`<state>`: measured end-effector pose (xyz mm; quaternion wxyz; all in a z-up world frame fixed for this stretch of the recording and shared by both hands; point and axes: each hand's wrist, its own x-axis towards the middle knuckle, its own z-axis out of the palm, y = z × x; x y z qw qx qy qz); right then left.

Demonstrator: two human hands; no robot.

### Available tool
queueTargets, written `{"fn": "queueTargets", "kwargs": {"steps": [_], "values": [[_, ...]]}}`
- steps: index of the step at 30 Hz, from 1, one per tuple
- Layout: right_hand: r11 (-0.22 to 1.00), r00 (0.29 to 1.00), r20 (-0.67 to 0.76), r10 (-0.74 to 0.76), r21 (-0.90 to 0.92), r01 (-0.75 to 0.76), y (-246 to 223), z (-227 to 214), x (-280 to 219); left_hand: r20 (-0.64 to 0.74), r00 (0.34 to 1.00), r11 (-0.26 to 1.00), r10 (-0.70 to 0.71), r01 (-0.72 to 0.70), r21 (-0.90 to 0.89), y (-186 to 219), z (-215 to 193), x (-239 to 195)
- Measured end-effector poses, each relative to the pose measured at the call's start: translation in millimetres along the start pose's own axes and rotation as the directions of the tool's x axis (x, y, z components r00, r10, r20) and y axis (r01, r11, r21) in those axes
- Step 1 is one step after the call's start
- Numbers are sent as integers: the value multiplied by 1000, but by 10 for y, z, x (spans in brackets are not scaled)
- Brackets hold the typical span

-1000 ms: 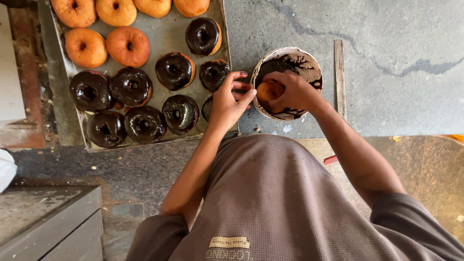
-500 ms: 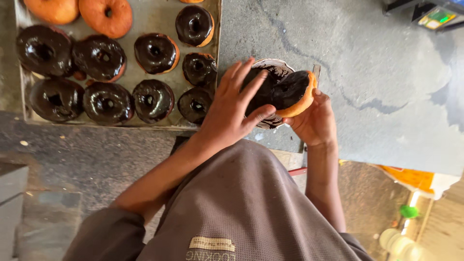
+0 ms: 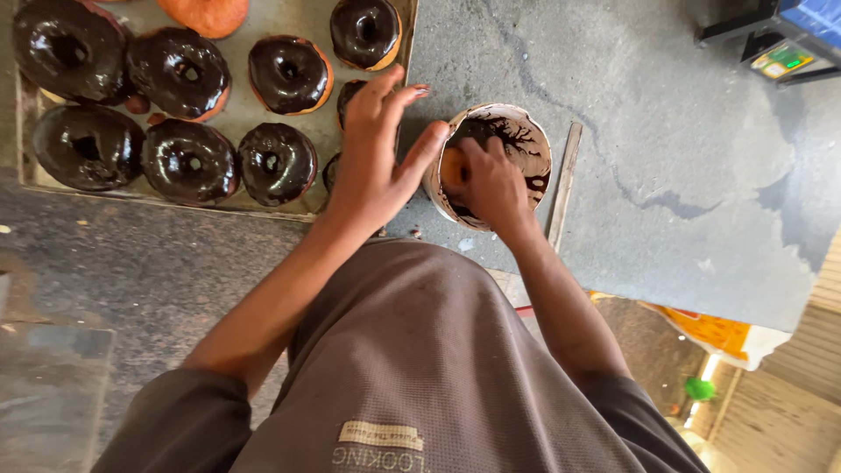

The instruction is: The person picks up plain donuts from a metal tray, dips the top into a container of dark glaze, and places the glazed donuts back on the tray. The person repeats this process for multiple donuts.

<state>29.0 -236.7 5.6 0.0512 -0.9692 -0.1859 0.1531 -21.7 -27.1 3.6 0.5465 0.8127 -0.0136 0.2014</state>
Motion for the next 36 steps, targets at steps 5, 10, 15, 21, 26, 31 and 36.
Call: {"fn": "queueTargets", "kwargs": {"steps": [5, 10, 15, 21, 26, 31, 36], "values": [[998, 999, 35, -31, -51, 33, 158, 58, 49, -64, 997, 999, -37, 39, 28, -50, -142, -60], [958, 998, 54, 20, 286, -35, 272, -61, 95, -58, 997, 998, -52, 50, -24, -33, -74, -137], [490, 933, 324, 159, 794, -360, 280, -316, 29, -2, 998, 998, -55, 55, -33, 48, -2, -169], [-68, 976, 193, -101, 977, -200, 379, -765, -323, 210, 977, 990, -33, 4, 138, 264, 52, -104], [-354, 992, 101, -69, 927, -119, 489, -750, -524, 428, 903, 956, 40, -159, 247, 644, 268, -85], [-321, 997, -52, -49, 946, 33, 549, -732, -666, 328, 927, 966, 181, -230, 116, 878, 371, -93], [-273, 973, -196, -119, 949, 158, 548, -810, -794, 327, 941, 986, 82, -124, 111, 837, 254, -22]]}}
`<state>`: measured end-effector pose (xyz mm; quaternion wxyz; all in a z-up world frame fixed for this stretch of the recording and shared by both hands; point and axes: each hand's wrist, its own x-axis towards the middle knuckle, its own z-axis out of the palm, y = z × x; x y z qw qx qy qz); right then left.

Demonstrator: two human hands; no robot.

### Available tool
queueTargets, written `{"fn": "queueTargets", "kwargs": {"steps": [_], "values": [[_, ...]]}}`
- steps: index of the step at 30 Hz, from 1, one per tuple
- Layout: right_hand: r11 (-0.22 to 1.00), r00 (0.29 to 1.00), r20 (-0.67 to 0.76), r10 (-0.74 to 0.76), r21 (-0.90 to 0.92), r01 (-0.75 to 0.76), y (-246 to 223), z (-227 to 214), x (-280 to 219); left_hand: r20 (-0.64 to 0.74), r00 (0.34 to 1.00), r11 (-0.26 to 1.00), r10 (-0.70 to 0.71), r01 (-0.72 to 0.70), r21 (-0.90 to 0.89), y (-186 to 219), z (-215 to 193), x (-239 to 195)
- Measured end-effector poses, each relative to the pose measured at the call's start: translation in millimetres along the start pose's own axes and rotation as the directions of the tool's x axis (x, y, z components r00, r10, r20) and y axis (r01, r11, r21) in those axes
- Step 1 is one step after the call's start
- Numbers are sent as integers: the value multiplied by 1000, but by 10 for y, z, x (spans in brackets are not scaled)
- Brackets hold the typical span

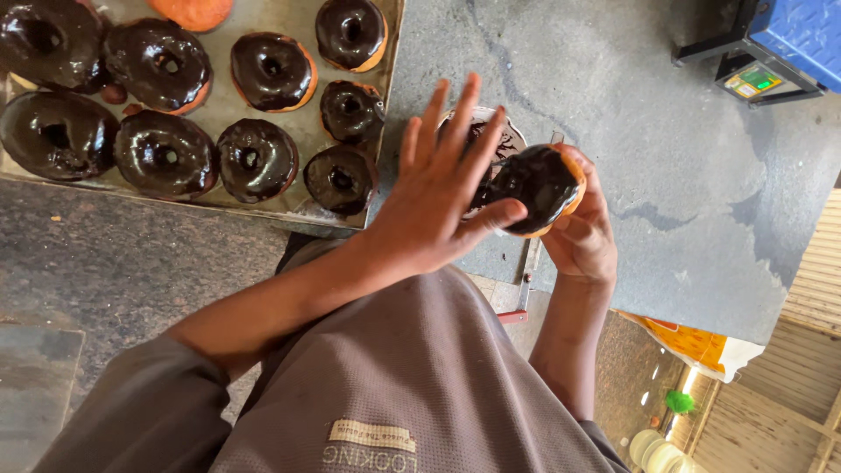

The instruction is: The person picks up plain donuts from a metal tray, dips the top into a container of dark glaze, and places the glazed donuts back on the tray. The person repeats this process for multiple donuts.

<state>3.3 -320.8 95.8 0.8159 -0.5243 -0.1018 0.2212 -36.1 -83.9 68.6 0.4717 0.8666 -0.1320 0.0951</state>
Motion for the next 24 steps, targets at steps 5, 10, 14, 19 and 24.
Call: {"fn": "queueTargets", "kwargs": {"steps": [5, 10, 14, 19, 24], "values": [[989, 998, 58, -16, -146, 24, -94, 46, 0, -17, 1000, 999, 12, -13, -50, 2, -65, -64], [986, 1000, 25, -19, -167, 23, -156, 118, 91, 23, 995, 994, 101, -99, -51, 144, 48, -109], [981, 998, 43, -53, -185, 60, -140, 181, 200, 27, 999, 999, 23, -24, 28, 154, 145, -88], [982, 997, 13, -82, -170, 83, -84, 234, 306, 76, 989, 981, -126, 136, -139, 28, 224, -35], [996, 995, -71, -76, -52, 72, -41, 216, 316, 167, 969, 939, -185, 224, -262, -52, 243, -63]]}}
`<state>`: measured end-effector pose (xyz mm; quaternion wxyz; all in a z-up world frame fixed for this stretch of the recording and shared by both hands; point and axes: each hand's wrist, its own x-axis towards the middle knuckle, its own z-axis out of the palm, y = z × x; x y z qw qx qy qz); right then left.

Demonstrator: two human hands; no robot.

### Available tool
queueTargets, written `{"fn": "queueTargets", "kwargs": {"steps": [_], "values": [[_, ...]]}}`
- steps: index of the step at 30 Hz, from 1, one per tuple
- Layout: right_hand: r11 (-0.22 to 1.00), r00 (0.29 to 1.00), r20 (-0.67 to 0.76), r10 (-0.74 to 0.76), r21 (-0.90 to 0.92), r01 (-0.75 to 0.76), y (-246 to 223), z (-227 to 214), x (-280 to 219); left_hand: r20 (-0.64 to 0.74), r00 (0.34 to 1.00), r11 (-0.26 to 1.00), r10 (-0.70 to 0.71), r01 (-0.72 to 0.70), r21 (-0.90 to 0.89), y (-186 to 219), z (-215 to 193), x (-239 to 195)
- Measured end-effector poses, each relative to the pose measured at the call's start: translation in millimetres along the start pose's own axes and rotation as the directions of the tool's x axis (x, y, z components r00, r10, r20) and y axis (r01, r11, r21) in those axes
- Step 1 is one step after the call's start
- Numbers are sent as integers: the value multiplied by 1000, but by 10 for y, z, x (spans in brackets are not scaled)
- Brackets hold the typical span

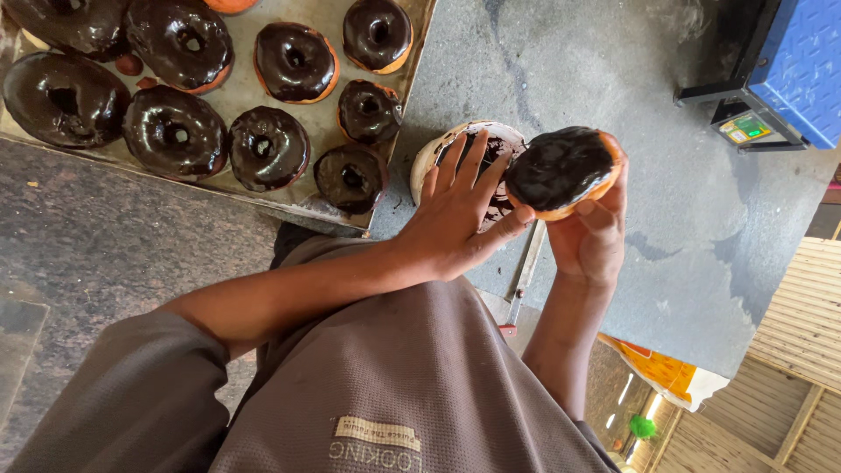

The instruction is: The person picks up plain donuts from a metal tray, dips the top into a container of dark glaze, and places the glazed donuts back on the tray. The person repeats this process for multiple donuts.

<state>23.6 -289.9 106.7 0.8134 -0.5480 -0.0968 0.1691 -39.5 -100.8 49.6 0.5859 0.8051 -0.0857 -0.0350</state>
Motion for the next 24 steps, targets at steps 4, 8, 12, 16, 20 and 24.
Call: {"fn": "queueTargets", "kwargs": {"steps": [4, 8, 12, 16, 20, 24], "values": [[975, 1000, 14, 25, 220, -27, 37, -66, 26, 187, 980, 920, -66, -12, 391, -150, -48, 32], [901, 996, -6, 92, 427, -81, 79, -88, -19, 176, 978, 748, 115, -202, 632, -556, -212, 36], [814, 951, -208, 229, 577, -70, 146, -33, -85, 183, 924, 686, 336, -373, 624, -887, -396, -124], [845, 980, -108, 169, 528, -88, 185, -4, -178, 300, 899, 643, 318, -438, 628, -957, -646, -264], [835, 997, -10, 83, 547, -63, 238, -44, -238, 374, 907, 624, 195, -408, 666, -812, -754, -266], [831, 999, -21, 29, 557, -13, 298, -104, -312, -18, 897, 837, 442, -405, 369, -461, -436, -170]]}}
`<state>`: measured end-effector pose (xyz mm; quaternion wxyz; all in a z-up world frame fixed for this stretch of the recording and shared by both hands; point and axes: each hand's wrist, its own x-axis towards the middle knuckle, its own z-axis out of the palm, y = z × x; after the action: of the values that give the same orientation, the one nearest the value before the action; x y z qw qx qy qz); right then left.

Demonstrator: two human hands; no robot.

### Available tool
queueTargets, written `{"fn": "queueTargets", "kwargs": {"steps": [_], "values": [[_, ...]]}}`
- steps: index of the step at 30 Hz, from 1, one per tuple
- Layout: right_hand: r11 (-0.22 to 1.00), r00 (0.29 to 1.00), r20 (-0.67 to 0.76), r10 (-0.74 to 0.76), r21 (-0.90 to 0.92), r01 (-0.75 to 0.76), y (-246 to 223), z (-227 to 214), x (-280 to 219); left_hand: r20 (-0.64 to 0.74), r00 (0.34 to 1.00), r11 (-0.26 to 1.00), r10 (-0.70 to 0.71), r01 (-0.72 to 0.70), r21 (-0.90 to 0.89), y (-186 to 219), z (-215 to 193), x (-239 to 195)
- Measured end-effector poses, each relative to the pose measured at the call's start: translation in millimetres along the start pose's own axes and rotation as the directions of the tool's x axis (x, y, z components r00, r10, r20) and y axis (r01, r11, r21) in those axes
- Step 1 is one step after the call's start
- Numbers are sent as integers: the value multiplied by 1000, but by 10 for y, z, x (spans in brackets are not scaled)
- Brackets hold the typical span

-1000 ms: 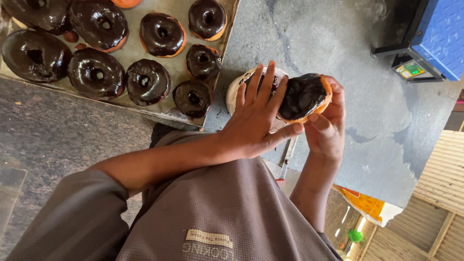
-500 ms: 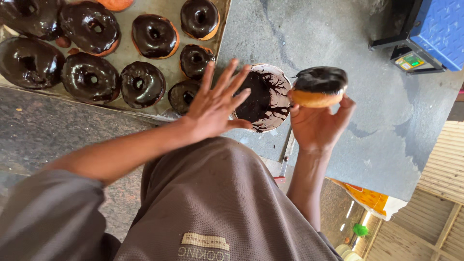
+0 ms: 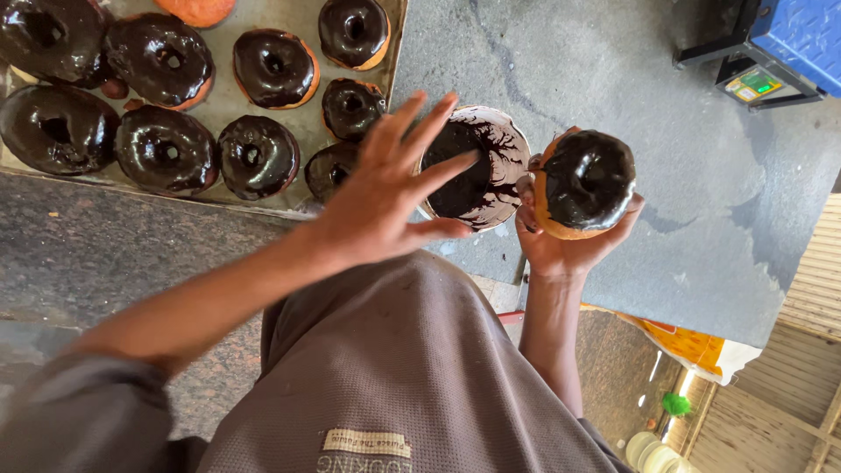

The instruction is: The person picks up plain donuts from a metal tray, dips the top into a container of dark glaze, and places the glazed donuts back on the tray. The person repeats this process for multiple donuts.

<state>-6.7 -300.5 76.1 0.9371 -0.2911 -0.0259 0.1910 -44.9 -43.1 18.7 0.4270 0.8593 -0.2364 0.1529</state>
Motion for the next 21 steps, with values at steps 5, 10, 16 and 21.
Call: {"fn": "queueTargets", "kwargs": {"steps": [5, 10, 16, 21], "values": [[994, 995, 24, -96, -40, 97, 37, -93, 7, -7, 996, 943, -86, 79, -323, 484, 220, 308], [975, 968, -121, -220, -22, 219, 63, -84, -3, -81, 997, 954, -13, -12, -300, 643, 151, 376], [993, 993, -55, -108, 42, 110, 52, -43, -59, -119, 992, 950, 41, -76, -303, 734, 70, 265], [977, 973, -100, -207, -70, 201, 78, -50, -39, -64, 996, 923, 60, -80, -375, 810, -54, 205]]}}
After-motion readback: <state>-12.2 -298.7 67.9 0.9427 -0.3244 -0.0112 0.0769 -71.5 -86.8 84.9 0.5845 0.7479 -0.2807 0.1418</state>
